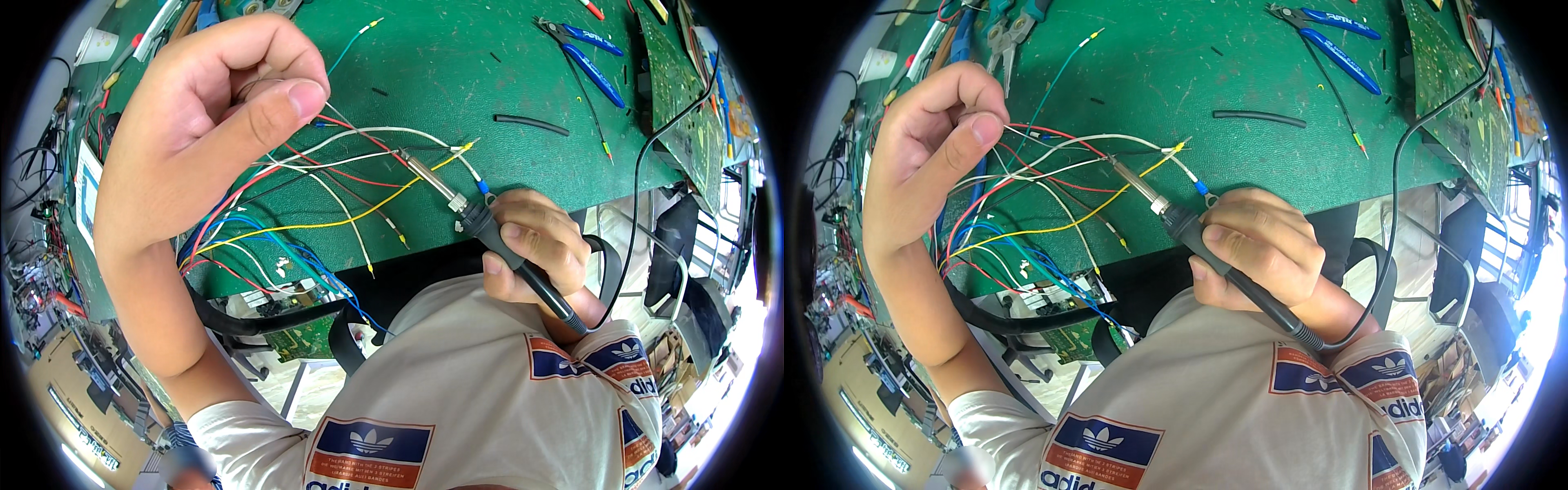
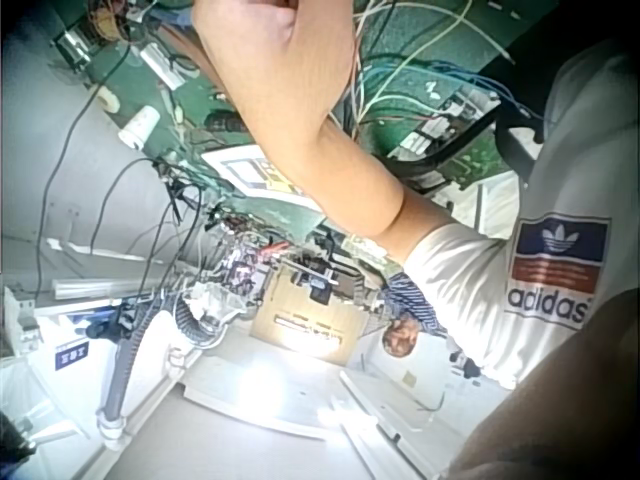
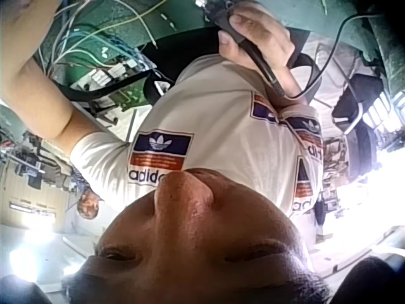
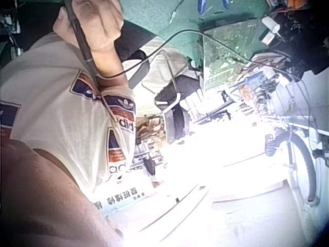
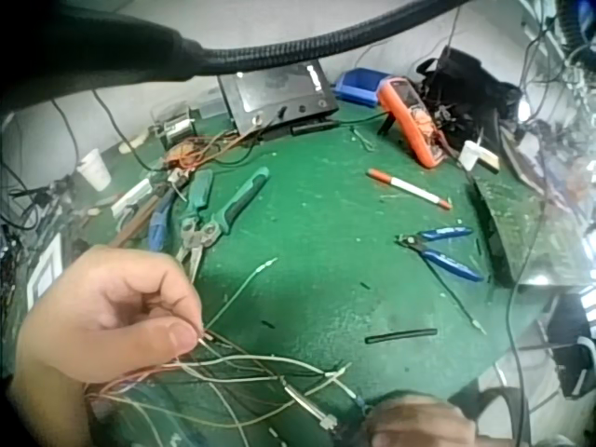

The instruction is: The person joins wires together by hand using a soldering iron and solder wire.

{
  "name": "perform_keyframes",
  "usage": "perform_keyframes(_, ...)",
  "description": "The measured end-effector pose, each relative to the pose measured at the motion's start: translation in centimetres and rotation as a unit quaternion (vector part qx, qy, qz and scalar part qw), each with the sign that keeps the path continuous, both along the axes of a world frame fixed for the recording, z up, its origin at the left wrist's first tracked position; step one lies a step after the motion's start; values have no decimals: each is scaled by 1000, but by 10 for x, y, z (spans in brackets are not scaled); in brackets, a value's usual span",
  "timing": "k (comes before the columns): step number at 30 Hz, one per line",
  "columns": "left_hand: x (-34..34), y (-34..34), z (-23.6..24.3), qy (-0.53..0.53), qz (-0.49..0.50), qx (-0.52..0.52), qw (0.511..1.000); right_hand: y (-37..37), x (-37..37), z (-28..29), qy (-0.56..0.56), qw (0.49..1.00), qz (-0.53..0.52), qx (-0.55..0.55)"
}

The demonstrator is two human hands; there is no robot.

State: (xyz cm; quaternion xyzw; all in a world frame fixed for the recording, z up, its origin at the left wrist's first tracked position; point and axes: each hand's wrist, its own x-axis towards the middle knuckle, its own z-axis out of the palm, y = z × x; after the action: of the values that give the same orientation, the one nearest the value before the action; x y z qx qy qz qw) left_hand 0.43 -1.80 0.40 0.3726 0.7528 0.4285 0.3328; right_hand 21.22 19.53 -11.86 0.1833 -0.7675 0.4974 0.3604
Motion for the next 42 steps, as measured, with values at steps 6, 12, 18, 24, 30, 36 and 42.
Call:
perform_keyframes(6, 0, 0, 0, 4, -4, 2, 1000, 1, 0, 1, 0, 1000, 2, -1)
perform_keyframes(12, 1, 0, 2, 3, -1, 2, 1000, 1, 0, 1, 2, 1000, 7, -4)
perform_keyframes(18, 0, 0, 1, 4, -3, 5, 1000, 1, 0, 1, 3, 1000, 5, -4)
perform_keyframes(24, 1, 0, 1, 3, -3, 6, 1000, 1, 1, 2, -1, 1000, 5, -4)
perform_keyframes(30, 1, 0, 1, 3, -3, 9, 1000, 2, 2, 3, -4, 1000, 6, 1)
perform_keyframes(36, 2, 0, 4, 1, 1, 8, 1000, 2, 3, 1, 0, 1000, 11, -13)
perform_keyframes(42, 1, 0, 2, 2, 0, 9, 1000, 7, 7, -6, 7, 998, 31, -48)
